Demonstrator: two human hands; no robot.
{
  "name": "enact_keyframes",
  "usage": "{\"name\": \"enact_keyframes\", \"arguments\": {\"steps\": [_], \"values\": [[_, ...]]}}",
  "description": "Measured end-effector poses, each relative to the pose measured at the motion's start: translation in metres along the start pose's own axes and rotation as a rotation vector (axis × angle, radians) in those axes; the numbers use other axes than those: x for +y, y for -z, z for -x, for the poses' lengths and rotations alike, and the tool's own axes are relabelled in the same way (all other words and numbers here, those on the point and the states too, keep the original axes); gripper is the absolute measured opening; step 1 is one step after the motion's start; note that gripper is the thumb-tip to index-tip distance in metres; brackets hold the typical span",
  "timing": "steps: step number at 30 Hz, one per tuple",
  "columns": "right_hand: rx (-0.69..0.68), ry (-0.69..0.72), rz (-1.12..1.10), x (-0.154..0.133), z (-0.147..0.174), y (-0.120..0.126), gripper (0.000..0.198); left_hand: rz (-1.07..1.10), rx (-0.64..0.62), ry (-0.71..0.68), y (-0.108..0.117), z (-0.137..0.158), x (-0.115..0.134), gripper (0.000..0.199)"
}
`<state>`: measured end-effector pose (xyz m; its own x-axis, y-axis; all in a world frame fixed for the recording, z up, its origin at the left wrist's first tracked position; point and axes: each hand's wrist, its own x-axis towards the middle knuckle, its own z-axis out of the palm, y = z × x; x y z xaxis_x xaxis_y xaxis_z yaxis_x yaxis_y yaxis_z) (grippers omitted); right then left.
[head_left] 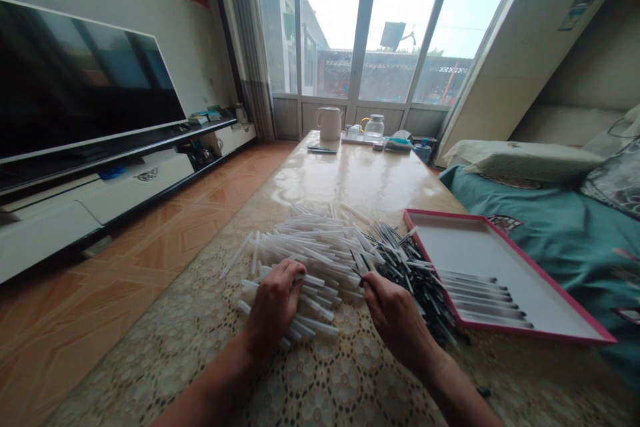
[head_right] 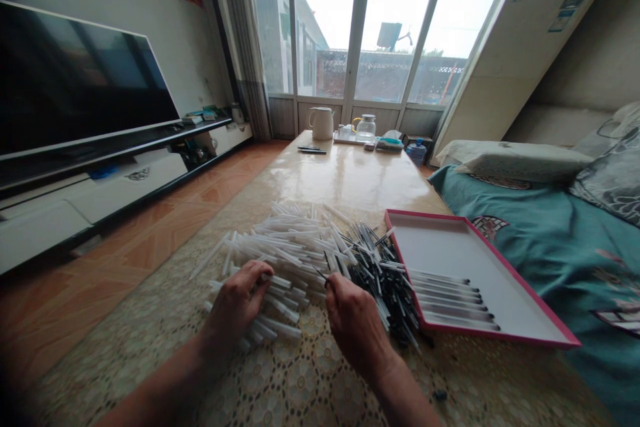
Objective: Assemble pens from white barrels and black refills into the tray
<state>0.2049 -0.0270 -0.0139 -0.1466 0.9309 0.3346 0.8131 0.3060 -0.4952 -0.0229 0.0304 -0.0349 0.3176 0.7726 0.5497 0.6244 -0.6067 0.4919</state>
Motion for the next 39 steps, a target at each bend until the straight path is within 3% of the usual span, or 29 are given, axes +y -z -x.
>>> {"name": "enact_keyframes", "arguments": {"steps": [10, 21, 29, 32, 36, 39], "values": [[-0.041, 0.090, 0.084, -0.012, 0.003, 0.003, 0.028, 0.097, 0.158, -0.051, 0.008, 0.001, 0.008, 0.022], [-0.102, 0.077, 0.099, -0.016, 0.004, 0.001, 0.025, 0.069, 0.122, -0.096, 0.005, 0.002, 0.010, 0.024], [-0.096, 0.082, -0.018, -0.021, 0.004, -0.012, 0.021, 0.117, -0.011, -0.221, -0.004, 0.013, 0.029, 0.039], [-0.043, 0.015, -0.080, -0.014, 0.004, -0.015, 0.029, 0.276, 0.022, -0.097, -0.005, 0.013, 0.033, 0.038], [0.005, -0.065, -0.168, -0.009, 0.003, -0.014, 0.029, 0.615, 0.179, 0.332, -0.002, 0.009, 0.035, 0.028], [-0.005, -0.012, -0.182, -0.013, 0.004, -0.017, 0.027, 0.978, 0.021, 0.601, -0.004, 0.006, 0.036, 0.034]]}}
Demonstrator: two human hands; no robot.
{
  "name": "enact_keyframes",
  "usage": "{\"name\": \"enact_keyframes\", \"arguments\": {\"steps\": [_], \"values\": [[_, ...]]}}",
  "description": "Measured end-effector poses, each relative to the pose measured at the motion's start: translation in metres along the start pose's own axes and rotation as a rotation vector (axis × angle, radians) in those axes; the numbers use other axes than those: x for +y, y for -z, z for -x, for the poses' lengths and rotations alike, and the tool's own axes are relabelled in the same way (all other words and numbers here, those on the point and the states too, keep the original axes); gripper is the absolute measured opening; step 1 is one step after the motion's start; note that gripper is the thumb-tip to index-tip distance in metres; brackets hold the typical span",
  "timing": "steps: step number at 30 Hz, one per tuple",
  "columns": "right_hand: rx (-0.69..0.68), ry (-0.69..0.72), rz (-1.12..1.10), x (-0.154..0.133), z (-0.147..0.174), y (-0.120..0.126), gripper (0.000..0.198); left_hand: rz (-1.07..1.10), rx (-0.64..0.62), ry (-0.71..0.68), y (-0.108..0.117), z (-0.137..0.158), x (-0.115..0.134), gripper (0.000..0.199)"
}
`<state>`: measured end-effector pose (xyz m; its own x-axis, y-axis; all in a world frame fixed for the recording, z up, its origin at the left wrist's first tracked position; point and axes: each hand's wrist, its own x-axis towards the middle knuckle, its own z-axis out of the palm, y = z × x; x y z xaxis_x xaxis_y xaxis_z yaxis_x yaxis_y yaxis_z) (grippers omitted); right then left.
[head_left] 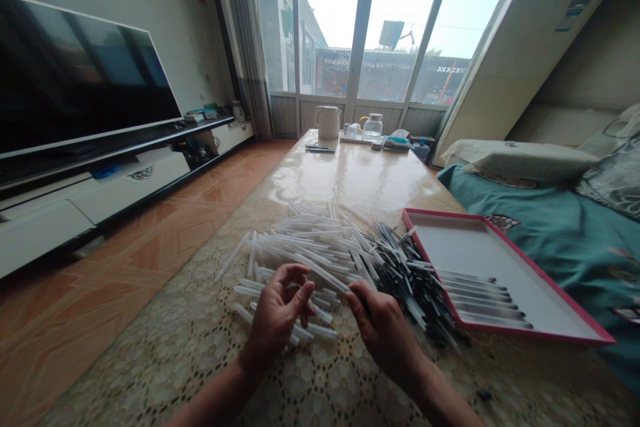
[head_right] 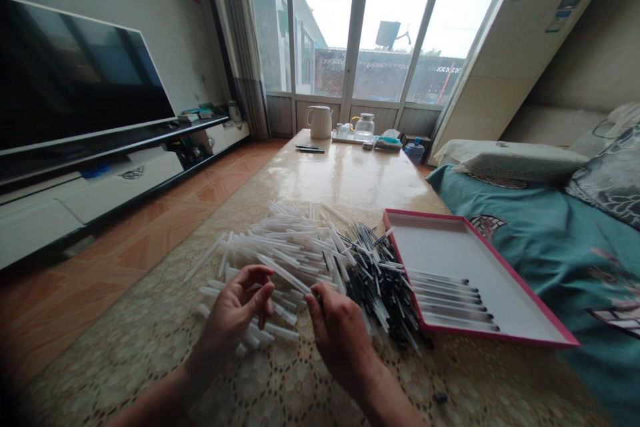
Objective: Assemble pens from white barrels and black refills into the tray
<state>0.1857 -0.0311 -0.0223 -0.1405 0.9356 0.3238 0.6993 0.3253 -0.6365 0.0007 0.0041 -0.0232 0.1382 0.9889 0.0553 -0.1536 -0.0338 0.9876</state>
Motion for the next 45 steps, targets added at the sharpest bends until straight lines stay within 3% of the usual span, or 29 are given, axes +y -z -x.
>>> {"name": "enact_keyframes", "arguments": {"steps": [3, 7, 10, 12, 14, 16, 22, 29, 34, 37, 41, 45], "values": [[-0.067, 0.078, 0.004, -0.008, 0.002, -0.003, 0.024, 0.212, -0.175, 0.198, -0.005, 0.001, -0.002, 0.041], [-0.058, 0.022, -0.104, -0.014, 0.004, 0.001, 0.025, 0.371, -0.119, 0.289, -0.006, 0.002, -0.001, 0.035], [0.105, -0.060, -0.333, -0.006, 0.002, 0.010, 0.037, 0.514, 0.025, 0.368, 0.001, -0.001, 0.005, 0.022], [0.270, -0.163, -0.370, 0.006, -0.002, 0.018, 0.040, 0.647, 0.095, 0.384, 0.006, -0.004, 0.010, 0.010], [0.418, -0.255, -0.211, 0.020, -0.006, 0.028, 0.033, 0.752, 0.122, 0.371, 0.010, -0.007, 0.014, 0.014], [0.472, -0.266, 0.034, 0.035, -0.008, 0.037, 0.024, 0.801, 0.126, 0.361, 0.012, -0.008, 0.016, 0.022], [0.207, -0.221, 0.524, 0.061, -0.004, 0.049, 0.011, 0.784, 0.116, 0.372, 0.010, -0.006, 0.011, 0.021], [0.115, -0.195, 0.647, 0.064, -0.001, 0.041, 0.006, 0.690, 0.107, 0.404, 0.010, -0.004, 0.007, 0.011], [0.198, -0.173, 0.420, 0.053, -0.007, 0.042, 0.008, 0.644, 0.082, 0.392, 0.007, -0.003, 0.009, 0.008], [0.205, -0.152, 0.012, 0.030, -0.009, 0.037, 0.012, 0.603, 0.063, 0.386, 0.006, -0.003, 0.010, 0.009], [0.084, -0.169, -0.524, -0.002, -0.007, 0.022, 0.017, 0.574, 0.043, 0.364, 0.003, -0.002, 0.009, 0.008], [0.076, -0.153, -0.620, -0.011, -0.003, 0.009, 0.013, 0.546, 0.037, 0.337, 0.002, -0.001, 0.008, 0.008]]}}
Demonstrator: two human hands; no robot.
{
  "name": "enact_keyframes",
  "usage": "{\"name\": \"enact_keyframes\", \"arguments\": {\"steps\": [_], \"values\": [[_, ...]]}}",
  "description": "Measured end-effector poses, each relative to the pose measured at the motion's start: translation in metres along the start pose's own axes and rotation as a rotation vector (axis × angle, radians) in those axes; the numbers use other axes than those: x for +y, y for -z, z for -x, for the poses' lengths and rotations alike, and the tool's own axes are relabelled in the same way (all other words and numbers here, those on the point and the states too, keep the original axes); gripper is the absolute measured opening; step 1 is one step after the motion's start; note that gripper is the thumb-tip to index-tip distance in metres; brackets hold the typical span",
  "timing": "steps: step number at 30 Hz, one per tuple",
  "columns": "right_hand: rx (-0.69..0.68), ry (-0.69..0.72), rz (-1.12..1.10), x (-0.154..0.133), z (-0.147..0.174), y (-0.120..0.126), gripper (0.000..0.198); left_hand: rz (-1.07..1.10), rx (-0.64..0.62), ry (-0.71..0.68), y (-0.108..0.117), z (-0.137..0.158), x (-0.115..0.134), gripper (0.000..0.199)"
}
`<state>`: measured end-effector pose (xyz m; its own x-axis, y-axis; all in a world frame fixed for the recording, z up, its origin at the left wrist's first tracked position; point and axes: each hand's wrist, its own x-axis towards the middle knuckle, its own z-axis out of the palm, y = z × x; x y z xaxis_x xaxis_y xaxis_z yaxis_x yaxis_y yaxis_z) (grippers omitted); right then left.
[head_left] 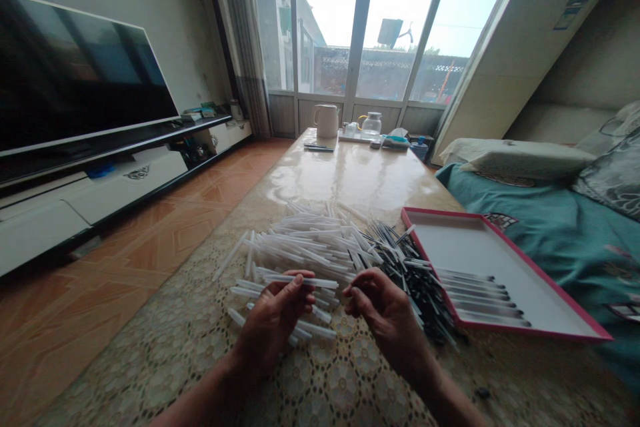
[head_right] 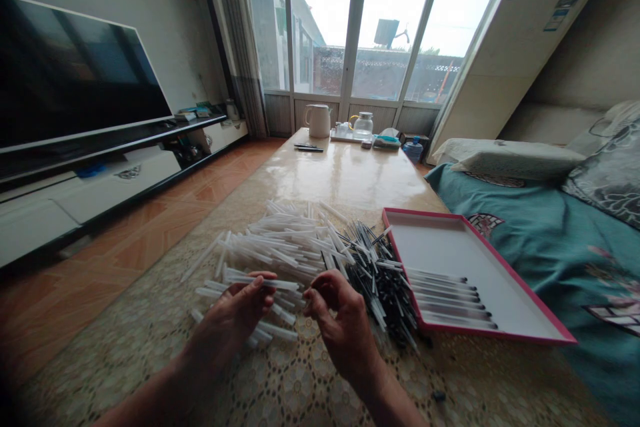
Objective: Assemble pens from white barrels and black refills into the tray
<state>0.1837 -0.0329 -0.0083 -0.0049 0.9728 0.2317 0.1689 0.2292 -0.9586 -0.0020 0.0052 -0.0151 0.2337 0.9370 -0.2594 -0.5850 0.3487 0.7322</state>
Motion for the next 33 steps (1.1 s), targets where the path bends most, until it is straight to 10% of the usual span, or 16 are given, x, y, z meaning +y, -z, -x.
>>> {"name": "enact_keyframes", "arguments": {"steps": [21, 33], "values": [[0.053, 0.109, 0.134, 0.009, 0.001, -0.006, 0.001, -0.142, -0.078, -0.043, 0.005, -0.003, -0.008, 0.023], [0.054, -0.047, -0.173, 0.015, 0.002, -0.013, 0.013, -0.159, -0.103, -0.032, 0.007, -0.004, -0.006, 0.027]]}}
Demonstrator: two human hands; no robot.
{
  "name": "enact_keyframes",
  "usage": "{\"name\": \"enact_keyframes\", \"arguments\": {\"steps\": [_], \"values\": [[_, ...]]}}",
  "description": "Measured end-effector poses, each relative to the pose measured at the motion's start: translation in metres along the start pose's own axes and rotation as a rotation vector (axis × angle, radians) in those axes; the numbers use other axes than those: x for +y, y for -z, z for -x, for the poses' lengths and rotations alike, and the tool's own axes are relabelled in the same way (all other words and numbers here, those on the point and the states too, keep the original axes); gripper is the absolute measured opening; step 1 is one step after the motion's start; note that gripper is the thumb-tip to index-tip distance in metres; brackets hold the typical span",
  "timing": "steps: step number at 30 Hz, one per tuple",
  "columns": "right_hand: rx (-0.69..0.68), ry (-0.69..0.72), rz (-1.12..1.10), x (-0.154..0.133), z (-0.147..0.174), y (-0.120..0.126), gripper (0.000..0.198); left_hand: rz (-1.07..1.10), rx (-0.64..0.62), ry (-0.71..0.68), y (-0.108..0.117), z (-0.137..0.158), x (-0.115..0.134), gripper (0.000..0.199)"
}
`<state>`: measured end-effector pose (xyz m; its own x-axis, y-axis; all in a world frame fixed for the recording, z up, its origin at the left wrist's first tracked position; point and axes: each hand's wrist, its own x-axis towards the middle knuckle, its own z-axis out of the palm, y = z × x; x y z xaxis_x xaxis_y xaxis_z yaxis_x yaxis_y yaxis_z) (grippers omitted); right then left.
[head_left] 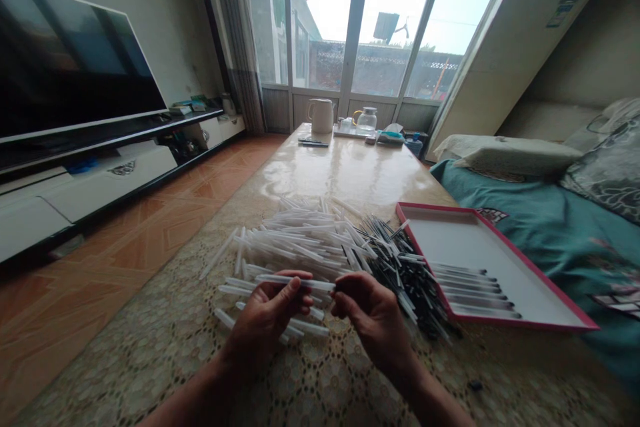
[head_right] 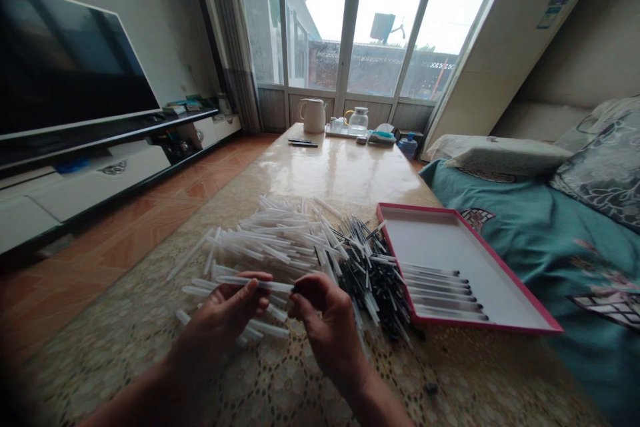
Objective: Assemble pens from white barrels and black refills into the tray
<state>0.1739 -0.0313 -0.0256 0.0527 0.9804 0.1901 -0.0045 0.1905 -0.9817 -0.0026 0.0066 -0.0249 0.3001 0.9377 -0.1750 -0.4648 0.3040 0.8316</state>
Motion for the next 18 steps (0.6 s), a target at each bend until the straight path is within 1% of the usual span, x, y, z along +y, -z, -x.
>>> {"name": "enact_keyframes", "arguments": {"steps": [5, 9, 12, 16, 18], "values": [[0.025, -0.054, 0.013, 0.0009, 0.0013, -0.0020, 0.016, -0.031, -0.030, -0.003, 0.0012, 0.0001, 0.0017, 0.026], [0.011, -0.029, 0.093, 0.0034, 0.0039, -0.0008, 0.017, -0.010, -0.007, -0.003, -0.0015, 0.0005, 0.0003, 0.027], [-0.001, 0.043, 0.213, 0.0054, 0.0038, 0.0005, 0.016, 0.015, 0.007, 0.008, -0.0025, 0.0004, -0.0010, 0.028], [0.001, 0.213, 0.443, 0.0076, 0.0025, 0.0015, 0.014, 0.013, 0.025, 0.003, -0.0017, 0.0005, -0.0016, 0.028], [0.015, 0.255, 0.492, 0.0072, 0.0026, 0.0016, 0.013, 0.008, 0.025, -0.002, -0.0008, 0.0002, -0.0019, 0.028]]}}
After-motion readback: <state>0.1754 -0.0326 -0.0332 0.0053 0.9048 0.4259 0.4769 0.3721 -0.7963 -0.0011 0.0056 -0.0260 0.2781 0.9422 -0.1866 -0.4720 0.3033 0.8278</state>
